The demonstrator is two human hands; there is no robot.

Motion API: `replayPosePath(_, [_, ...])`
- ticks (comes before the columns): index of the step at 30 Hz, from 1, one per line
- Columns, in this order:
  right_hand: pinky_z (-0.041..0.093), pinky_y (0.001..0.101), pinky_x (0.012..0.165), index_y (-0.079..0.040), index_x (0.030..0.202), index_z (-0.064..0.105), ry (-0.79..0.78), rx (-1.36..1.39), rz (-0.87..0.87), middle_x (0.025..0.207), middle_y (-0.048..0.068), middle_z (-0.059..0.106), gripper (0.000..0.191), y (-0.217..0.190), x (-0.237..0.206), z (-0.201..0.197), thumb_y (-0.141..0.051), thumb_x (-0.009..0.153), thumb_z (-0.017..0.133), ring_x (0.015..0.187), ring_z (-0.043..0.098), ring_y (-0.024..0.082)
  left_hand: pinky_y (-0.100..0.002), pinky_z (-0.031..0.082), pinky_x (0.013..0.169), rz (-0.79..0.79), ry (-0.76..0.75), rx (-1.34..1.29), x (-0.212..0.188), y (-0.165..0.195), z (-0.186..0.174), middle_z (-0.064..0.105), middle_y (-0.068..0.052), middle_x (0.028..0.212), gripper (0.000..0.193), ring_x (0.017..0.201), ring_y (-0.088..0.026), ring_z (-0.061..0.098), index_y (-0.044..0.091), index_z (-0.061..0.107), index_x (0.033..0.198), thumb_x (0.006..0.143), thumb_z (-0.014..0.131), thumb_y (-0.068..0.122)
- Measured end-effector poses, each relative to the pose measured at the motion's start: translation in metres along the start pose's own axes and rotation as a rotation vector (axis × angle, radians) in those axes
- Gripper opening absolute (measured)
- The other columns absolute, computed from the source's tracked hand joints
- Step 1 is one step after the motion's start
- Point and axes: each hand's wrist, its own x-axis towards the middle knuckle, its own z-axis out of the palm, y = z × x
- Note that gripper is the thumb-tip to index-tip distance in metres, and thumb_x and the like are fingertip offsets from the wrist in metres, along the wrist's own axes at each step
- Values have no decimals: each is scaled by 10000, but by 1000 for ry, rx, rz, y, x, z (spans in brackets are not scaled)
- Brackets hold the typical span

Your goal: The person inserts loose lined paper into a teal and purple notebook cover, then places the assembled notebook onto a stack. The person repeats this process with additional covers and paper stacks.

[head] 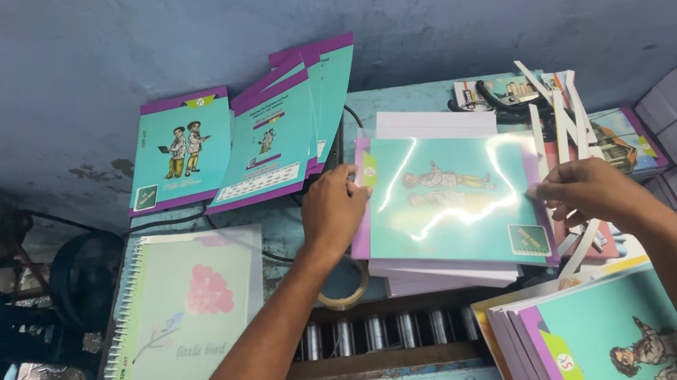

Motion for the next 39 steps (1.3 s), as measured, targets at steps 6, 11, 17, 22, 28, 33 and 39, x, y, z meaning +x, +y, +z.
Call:
replayPosePath(6, [613,413,683,53,1046,739,-48,105,29,900,214,730,386,6,2,0,-305,905,712,774,714,264,-436,529,803,-2,23,36,-2,-8,7,706,-139,973,426,912,-314,690,41,702,1182,793,784,195])
replayPosePath(11, [605,449,803,39,1290,608,-42,187,85,1052,218,677,566,10,2,0,-399,933,645,884,701,276,-450,540,821,24,73,-30,-2,-21,14,721,-189,1001,402,927,-352,701,-8,689,1147,874,712,286])
replayPosePath(17, [553,437,930,57,1351,617,-70,327,66,1180,246,662,617,11,5,9,-438,987,556,1021,656,307,-432,530,788,-222,-186,-203,7,-35,26,743,-199,873,384,828,-329,726,-25,712,1013,972,580,334])
replayPosePath(22, [581,419,918,46,1312,621,-32,219,7,1137,201,704,533,13,7,13,-344,948,608,993,709,264,-359,546,711,-228,-224,-409,4,-41,30,754,-154,868,344,766,-216,721,-31,697,1063,932,617,277])
replayPosePath(28, [592,405,852,87,1253,702,-104,398,127,939,123,574,489,20,19,6,-306,965,657,864,648,258,-278,554,706,-370,-306,-758,6,-45,27,758,-112,913,340,768,-135,702,-64,715,1076,933,659,239])
replayPosePath(33, [594,367,829,105,1176,669,-107,436,134,939,153,652,405,22,23,9,-204,916,701,859,689,247,-311,442,586,-331,-268,-753,11,-43,29,677,-110,841,286,676,-145,569,-93,720,1064,913,703,150])
replayPosePath(39, [592,374,888,83,1078,661,-106,504,105,996,213,701,333,11,17,4,-178,880,719,903,731,280,-284,514,629,-309,-247,-715,15,-34,22,713,-102,838,257,705,-133,649,-87,704,1056,876,692,96])
